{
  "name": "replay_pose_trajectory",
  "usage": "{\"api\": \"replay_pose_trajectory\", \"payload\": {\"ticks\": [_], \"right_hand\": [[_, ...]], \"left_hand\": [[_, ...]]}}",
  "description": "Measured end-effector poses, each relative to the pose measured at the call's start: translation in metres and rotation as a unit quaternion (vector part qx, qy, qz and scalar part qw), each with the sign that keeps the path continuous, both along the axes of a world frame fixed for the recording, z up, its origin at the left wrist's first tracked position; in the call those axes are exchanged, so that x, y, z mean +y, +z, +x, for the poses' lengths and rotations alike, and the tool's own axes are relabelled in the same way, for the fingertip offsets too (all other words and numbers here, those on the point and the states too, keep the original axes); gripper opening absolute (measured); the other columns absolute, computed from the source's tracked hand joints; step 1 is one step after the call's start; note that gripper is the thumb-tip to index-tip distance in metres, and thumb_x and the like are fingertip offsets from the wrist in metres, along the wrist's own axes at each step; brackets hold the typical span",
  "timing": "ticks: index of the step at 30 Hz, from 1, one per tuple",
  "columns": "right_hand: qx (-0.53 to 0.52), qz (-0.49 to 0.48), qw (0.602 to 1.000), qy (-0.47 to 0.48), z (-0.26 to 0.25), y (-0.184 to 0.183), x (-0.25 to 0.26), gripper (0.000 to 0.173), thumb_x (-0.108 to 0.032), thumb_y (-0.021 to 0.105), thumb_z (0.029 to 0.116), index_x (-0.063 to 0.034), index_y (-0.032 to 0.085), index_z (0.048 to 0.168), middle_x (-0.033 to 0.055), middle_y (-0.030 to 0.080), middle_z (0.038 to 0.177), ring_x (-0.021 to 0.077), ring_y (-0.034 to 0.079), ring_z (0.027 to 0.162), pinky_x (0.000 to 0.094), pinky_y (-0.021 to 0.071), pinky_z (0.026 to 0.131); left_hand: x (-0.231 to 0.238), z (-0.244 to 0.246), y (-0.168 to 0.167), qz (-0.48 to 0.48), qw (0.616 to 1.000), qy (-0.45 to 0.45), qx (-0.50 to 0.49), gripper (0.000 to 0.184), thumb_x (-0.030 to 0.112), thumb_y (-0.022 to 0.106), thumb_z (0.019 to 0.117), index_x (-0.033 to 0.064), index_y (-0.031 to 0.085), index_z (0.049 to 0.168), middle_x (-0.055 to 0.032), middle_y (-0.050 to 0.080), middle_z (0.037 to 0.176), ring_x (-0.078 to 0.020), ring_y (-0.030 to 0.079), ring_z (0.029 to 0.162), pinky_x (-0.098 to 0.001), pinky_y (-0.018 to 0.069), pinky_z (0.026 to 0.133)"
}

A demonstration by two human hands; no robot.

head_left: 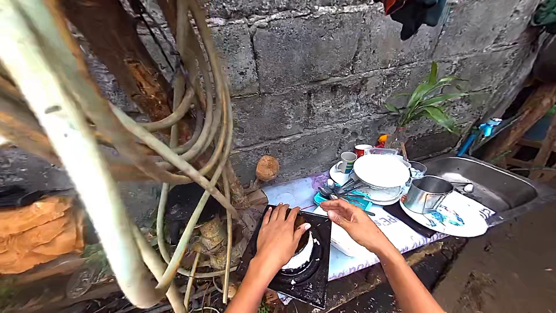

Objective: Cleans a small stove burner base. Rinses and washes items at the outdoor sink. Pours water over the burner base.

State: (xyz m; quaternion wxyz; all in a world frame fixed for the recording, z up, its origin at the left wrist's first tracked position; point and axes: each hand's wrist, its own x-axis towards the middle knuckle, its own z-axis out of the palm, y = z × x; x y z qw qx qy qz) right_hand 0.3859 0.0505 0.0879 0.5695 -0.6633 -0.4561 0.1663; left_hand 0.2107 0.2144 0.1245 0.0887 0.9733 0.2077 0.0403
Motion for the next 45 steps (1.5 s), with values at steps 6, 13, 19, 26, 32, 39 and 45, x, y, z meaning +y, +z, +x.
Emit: {"api": "replay_pose_trajectory", "payload": {"ticks": [6,13,19,26,32,39,45], "right_hand": [[-0.229,-0.080,0.950,0.195,0.059,0.018,0.040,0.075,-0.038,0.084,0.0832,-0.0085,0.055,0.145,0.0147,0.056,0.148,0.0276,0.050,0.139,0.0471,0.0383,0.117],[-0.257,-0.051,0.883,0.390,0.060,0.004,0.092,0.130,-0.042,0.095,0.0657,-0.0130,0.018,0.165,0.0181,0.023,0.169,0.0365,0.017,0.157,0.0576,0.0097,0.127],[-0.271,-0.023,0.869,0.414,0.049,-0.001,0.110,0.126,-0.051,0.089,0.0725,-0.0096,0.015,0.165,0.0176,0.023,0.169,0.0354,0.015,0.158,0.0582,0.0061,0.126],[-0.291,-0.032,0.836,0.465,0.056,0.001,0.124,0.120,-0.052,0.088,0.0737,-0.0129,0.020,0.165,0.0201,0.023,0.168,0.0381,0.014,0.157,0.0614,0.0079,0.125],[-0.241,-0.022,0.831,0.501,0.069,0.000,0.147,0.115,-0.043,0.091,0.0731,-0.0160,0.026,0.164,0.0195,0.025,0.167,0.0397,0.015,0.157,0.0632,0.0142,0.123],[-0.241,0.040,0.829,0.503,0.072,0.003,0.163,0.117,-0.041,0.094,0.0683,-0.0206,0.029,0.163,0.0201,0.025,0.167,0.0408,0.014,0.157,0.0610,0.0114,0.125],[-0.208,0.103,0.833,0.502,0.073,-0.005,0.174,0.119,-0.038,0.096,0.0653,-0.0217,0.030,0.163,0.0177,0.029,0.166,0.0397,0.016,0.156,0.0618,0.0128,0.124]], "left_hand": [[0.004,-0.004,0.005,-0.019,0.998,0.027,-0.058,0.072,0.060,0.032,0.1056,0.0126,0.037,0.159,-0.0077,0.036,0.165,-0.0243,0.024,0.156,-0.0587,0.0066,0.127],[-0.038,0.015,0.007,-0.004,0.963,0.270,-0.023,0.073,0.059,0.020,0.1067,0.0104,0.037,0.159,-0.0162,0.030,0.166,-0.0339,0.022,0.156,-0.0664,0.0069,0.123],[-0.045,0.023,-0.006,0.024,0.949,0.311,-0.041,0.069,0.057,0.024,0.1067,0.0124,0.042,0.157,-0.0110,0.032,0.166,-0.0306,0.022,0.156,-0.0650,0.0103,0.123],[-0.047,0.022,-0.006,0.022,0.946,0.320,-0.033,0.069,0.057,0.025,0.1061,0.0141,0.040,0.157,-0.0073,0.032,0.166,-0.0263,0.020,0.157,-0.0600,0.0114,0.125],[-0.050,0.021,-0.008,0.023,0.944,0.328,-0.034,0.066,0.055,0.028,0.1059,0.0151,0.041,0.157,-0.0047,0.032,0.167,-0.0245,0.020,0.157,-0.0609,0.0107,0.125],[-0.048,0.020,-0.011,0.037,0.945,0.322,-0.050,0.068,0.057,0.030,0.1047,0.0128,0.045,0.154,-0.0059,0.035,0.165,-0.0243,0.024,0.156,-0.0603,0.0126,0.125],[-0.049,0.020,-0.012,0.044,0.945,0.320,-0.055,0.070,0.059,0.030,0.1040,0.0120,0.046,0.153,-0.0076,0.037,0.163,-0.0266,0.026,0.155,-0.0618,0.0153,0.124]]}}
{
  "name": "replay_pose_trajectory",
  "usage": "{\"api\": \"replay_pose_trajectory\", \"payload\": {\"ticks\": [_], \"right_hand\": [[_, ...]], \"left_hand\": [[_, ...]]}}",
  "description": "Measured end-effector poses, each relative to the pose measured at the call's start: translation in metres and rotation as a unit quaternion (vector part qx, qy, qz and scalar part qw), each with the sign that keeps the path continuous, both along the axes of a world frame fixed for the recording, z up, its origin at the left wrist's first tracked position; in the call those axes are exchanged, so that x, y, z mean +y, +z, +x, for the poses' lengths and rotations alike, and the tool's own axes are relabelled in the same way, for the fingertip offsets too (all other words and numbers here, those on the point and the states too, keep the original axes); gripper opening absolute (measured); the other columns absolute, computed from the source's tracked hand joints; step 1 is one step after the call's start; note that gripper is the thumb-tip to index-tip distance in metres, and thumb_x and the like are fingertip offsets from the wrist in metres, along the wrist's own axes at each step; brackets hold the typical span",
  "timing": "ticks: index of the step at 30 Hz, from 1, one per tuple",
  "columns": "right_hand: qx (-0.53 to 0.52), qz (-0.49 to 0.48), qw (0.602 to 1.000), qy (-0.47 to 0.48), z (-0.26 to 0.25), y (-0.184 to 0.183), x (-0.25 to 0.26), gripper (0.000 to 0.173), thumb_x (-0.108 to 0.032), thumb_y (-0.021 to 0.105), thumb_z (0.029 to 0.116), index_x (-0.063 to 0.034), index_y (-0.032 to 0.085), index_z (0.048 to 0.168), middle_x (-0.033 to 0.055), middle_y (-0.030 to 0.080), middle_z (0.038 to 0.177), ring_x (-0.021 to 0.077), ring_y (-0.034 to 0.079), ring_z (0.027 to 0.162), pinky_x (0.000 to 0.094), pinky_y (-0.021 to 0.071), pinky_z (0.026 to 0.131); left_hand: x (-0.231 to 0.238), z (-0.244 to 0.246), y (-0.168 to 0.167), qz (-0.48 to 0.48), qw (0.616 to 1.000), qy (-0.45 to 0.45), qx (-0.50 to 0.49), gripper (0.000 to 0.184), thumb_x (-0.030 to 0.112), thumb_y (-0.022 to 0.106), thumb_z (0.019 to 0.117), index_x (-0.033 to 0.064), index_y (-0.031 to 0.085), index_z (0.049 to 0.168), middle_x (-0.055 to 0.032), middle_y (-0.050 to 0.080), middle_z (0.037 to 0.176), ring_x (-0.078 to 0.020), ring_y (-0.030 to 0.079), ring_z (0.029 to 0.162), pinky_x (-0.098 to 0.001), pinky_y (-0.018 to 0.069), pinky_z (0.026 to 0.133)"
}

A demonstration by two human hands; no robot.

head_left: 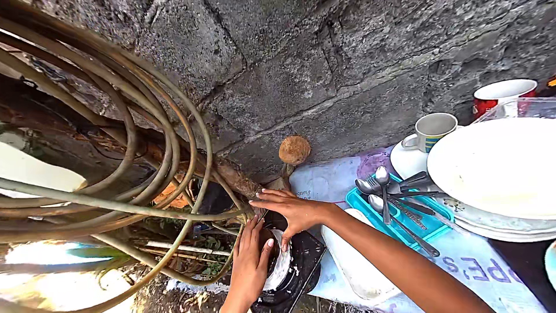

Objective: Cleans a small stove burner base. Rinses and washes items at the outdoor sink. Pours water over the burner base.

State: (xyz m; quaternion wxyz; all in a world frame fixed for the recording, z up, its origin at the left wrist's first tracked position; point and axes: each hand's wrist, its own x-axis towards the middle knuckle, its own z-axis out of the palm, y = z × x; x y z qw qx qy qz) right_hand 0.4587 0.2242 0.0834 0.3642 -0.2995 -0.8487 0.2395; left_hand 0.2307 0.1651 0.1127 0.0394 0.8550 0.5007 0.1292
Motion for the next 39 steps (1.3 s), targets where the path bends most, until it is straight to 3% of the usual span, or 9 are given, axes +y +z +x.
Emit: {"api": "replay_pose_trajectory", "payload": {"ticks": [10,12,15,17,20,23,26,33,39], "right_hand": [[-0.013,-0.015,1.000,0.013,0.000,0.001,0.007,0.115,-0.036,0.095,0.0695,-0.0200,0.030,0.163,0.0174,0.032,0.165,0.0387,0.020,0.155,0.0622,0.0175,0.122],[-0.011,-0.031,0.999,0.024,0.009,0.006,-0.003,0.095,-0.035,0.086,0.0824,-0.0140,0.036,0.160,0.0180,0.040,0.160,0.0358,0.029,0.153,0.0585,0.0189,0.123],[0.020,-0.076,0.997,-0.018,0.019,0.011,-0.037,0.044,-0.024,0.053,0.1073,-0.0018,0.054,0.146,0.0179,0.059,0.144,0.0298,0.052,0.139,0.0469,0.0328,0.120],[-0.001,-0.132,0.989,-0.069,0.014,0.013,-0.070,0.046,-0.018,0.040,0.1112,0.0003,0.044,0.153,0.0193,0.052,0.152,0.0296,0.046,0.145,0.0441,0.0292,0.123],[-0.079,-0.165,0.978,-0.099,-0.005,0.010,-0.111,0.059,-0.005,0.042,0.1066,0.0052,0.021,0.160,0.0243,0.027,0.166,0.0334,0.021,0.157,0.0448,0.0126,0.129],[-0.104,-0.143,0.980,-0.090,-0.021,0.001,-0.132,0.074,0.009,0.057,0.0915,0.0088,0.024,0.158,0.0265,0.030,0.164,0.0358,0.023,0.156,0.0466,0.0127,0.128],[-0.049,-0.122,0.980,-0.150,-0.031,-0.009,-0.142,0.067,0.003,0.053,0.0957,0.0103,0.027,0.157,0.0255,0.035,0.162,0.0345,0.030,0.154,0.0438,0.0185,0.128],[0.004,-0.120,0.978,-0.168,-0.041,-0.020,-0.157,0.057,-0.005,0.047,0.1031,0.0107,0.031,0.155,0.0243,0.038,0.160,0.0347,0.032,0.153,0.0471,0.0194,0.127],[0.050,-0.074,0.978,-0.186,-0.052,-0.031,-0.159,0.060,-0.002,0.050,0.0989,0.0120,0.032,0.154,0.0239,0.040,0.160,0.0329,0.035,0.152,0.0482,0.0214,0.127]], "left_hand": [[-0.001,-0.001,-0.002,0.013,1.000,-0.004,-0.004,0.073,0.061,0.028,0.1038,0.0103,0.048,0.152,-0.0086,0.038,0.163,-0.0286,0.026,0.155,-0.0630,0.0157,0.123],[-0.002,0.001,-0.001,0.014,1.000,-0.002,-0.003,0.070,0.059,0.029,0.1042,0.0111,0.048,0.152,-0.0087,0.039,0.162,-0.0286,0.026,0.155,-0.0628,0.0161,0.123],[-0.002,0.002,-0.001,0.016,1.000,0.000,-0.005,0.069,0.058,0.030,0.1044,0.0114,0.049,0.151,-0.0079,0.040,0.162,-0.0272,0.027,0.154,-0.0630,0.0152,0.123],[-0.002,0.001,-0.001,0.014,1.000,0.002,-0.004,0.069,0.058,0.029,0.1044,0.0119,0.049,0.151,-0.0074,0.039,0.162,-0.0273,0.027,0.154,-0.0637,0.0146,0.123],[-0.002,0.002,-0.002,0.014,1.000,0.001,-0.009,0.069,0.059,0.030,0.1040,0.0122,0.049,0.151,-0.0074,0.040,0.162,-0.0282,0.027,0.154,-0.0636,0.0161,0.122],[-0.002,0.002,-0.002,0.011,1.000,0.005,-0.010,0.068,0.058,0.030,0.1043,0.0130,0.049,0.151,-0.0063,0.039,0.163,-0.0267,0.027,0.155,-0.0628,0.0153,0.123],[-0.002,0.002,-0.003,0.010,1.000,0.007,-0.010,0.067,0.058,0.030,0.1044,0.0132,0.049,0.151,-0.0061,0.038,0.163,-0.0262,0.026,0.155,-0.0612,0.0155,0.124],[-0.003,0.003,-0.001,0.005,1.000,0.012,-0.004,0.067,0.058,0.029,0.1048,0.0150,0.048,0.153,-0.0039,0.038,0.163,-0.0243,0.024,0.156,-0.0597,0.0142,0.125],[-0.003,0.003,-0.001,0.003,1.000,0.014,0.000,0.067,0.059,0.029,0.1050,0.0159,0.046,0.154,-0.0030,0.036,0.164,-0.0228,0.023,0.156,-0.0575,0.0126,0.126]]}}
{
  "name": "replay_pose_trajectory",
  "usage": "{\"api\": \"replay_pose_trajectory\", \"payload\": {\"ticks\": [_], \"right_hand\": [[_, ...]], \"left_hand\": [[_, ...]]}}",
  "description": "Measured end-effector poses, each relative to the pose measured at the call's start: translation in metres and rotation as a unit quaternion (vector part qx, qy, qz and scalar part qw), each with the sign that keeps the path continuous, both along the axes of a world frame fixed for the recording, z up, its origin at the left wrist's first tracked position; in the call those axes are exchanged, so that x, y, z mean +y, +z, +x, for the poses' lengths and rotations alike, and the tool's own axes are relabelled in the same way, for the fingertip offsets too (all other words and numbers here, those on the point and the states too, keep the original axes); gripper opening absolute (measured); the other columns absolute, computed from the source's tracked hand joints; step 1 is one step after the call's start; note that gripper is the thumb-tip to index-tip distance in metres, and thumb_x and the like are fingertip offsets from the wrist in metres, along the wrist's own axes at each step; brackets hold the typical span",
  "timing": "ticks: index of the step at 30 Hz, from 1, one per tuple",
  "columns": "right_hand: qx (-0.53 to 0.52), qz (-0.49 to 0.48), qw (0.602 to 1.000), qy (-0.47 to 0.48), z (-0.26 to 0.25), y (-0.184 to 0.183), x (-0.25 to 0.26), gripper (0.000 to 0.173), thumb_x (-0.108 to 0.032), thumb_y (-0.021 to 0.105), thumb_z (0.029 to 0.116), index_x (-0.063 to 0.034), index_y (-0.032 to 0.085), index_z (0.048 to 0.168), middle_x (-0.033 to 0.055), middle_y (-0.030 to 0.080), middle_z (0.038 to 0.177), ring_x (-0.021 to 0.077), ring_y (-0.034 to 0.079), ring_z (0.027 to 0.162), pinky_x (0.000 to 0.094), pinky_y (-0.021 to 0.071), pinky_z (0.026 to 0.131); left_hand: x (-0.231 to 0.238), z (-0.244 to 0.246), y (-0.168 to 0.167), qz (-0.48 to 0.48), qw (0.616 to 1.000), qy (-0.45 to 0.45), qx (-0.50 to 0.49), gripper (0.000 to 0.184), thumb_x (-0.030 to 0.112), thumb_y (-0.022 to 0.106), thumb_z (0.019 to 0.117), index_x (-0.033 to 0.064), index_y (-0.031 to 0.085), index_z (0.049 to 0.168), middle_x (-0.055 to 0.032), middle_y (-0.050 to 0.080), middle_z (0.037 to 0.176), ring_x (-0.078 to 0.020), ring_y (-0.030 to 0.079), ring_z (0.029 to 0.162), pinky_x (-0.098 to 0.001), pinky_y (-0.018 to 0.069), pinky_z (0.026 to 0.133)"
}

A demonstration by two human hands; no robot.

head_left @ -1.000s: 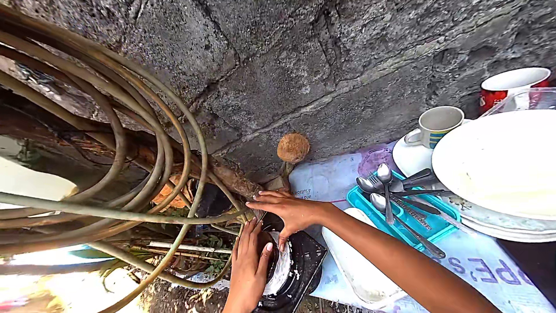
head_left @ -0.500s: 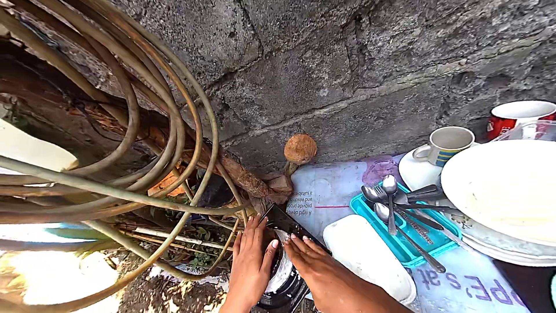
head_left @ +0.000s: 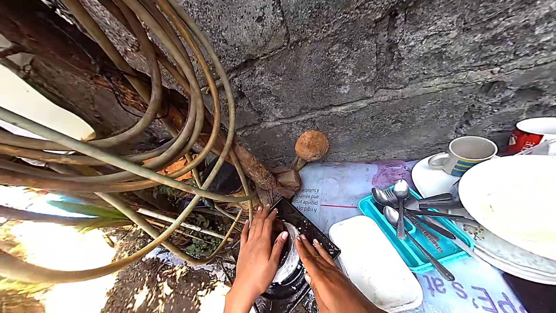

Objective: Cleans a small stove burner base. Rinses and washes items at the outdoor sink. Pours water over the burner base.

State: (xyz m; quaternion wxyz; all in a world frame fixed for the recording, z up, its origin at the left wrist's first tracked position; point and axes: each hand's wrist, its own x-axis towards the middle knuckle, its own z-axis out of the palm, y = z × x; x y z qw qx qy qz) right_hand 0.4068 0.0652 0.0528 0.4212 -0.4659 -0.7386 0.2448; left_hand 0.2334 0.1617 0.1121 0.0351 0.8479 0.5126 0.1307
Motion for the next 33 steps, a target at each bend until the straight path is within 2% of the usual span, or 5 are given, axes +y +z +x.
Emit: {"api": "replay_pose_trajectory", "payload": {"ticks": [17,21,25,28,33], "right_hand": [[0.060,0.078,0.992,-0.084,-0.015,-0.017,-0.007,0.051,-0.017,0.037,0.1083,0.0106,0.041,0.150,0.0207,0.048,0.155,0.0270,0.041,0.149,0.0484,0.0234,0.127],[0.139,0.120,0.963,-0.199,0.037,-0.009,0.008,0.048,-0.027,0.046,0.1076,-0.0007,0.052,0.147,0.0119,0.055,0.151,0.0181,0.050,0.142,0.0393,0.0407,0.120],[0.042,-0.014,0.968,-0.245,0.115,-0.010,0.018,0.030,-0.025,0.054,0.1028,-0.0088,0.071,0.121,0.0053,0.074,0.115,0.0113,0.071,0.106,0.0291,0.0574,0.095],[-0.100,-0.164,0.974,-0.121,0.135,-0.001,0.021,0.026,-0.015,0.054,0.1049,-0.0032,0.072,0.120,0.0161,0.071,0.115,0.0292,0.070,0.106,0.0489,0.0531,0.098],[-0.269,-0.315,0.910,-0.006,0.125,0.000,0.039,0.029,-0.009,0.048,0.1056,-0.0008,0.070,0.122,0.0221,0.068,0.119,0.0390,0.064,0.116,0.0564,0.0461,0.102]], "left_hand": [[0.000,-0.001,-0.001,0.000,1.000,-0.003,0.003,0.068,0.060,0.029,0.1047,0.0165,0.046,0.154,-0.0027,0.036,0.165,-0.0228,0.022,0.156,-0.0569,0.0133,0.126],[0.001,-0.001,-0.001,0.005,1.000,-0.005,-0.002,0.068,0.060,0.029,0.1048,0.0155,0.046,0.154,-0.0032,0.037,0.164,-0.0232,0.024,0.156,-0.0578,0.0138,0.125],[0.005,-0.001,0.001,-0.003,1.000,-0.010,-0.009,0.069,0.061,0.029,0.1045,0.0158,0.046,0.154,-0.0041,0.036,0.165,-0.0242,0.024,0.156,-0.0604,0.0132,0.125],[-0.004,0.001,0.009,0.071,0.995,-0.023,-0.063,0.062,0.050,0.032,0.1078,0.0092,0.052,0.150,-0.0129,0.040,0.162,-0.0314,0.030,0.153,-0.0670,0.0119,0.123],[-0.110,0.037,0.014,0.013,0.967,-0.147,-0.210,0.036,0.031,0.052,0.1065,0.0026,0.074,0.104,-0.0081,0.074,0.085,-0.0175,0.069,0.078,-0.0371,0.0554,0.074]]}}
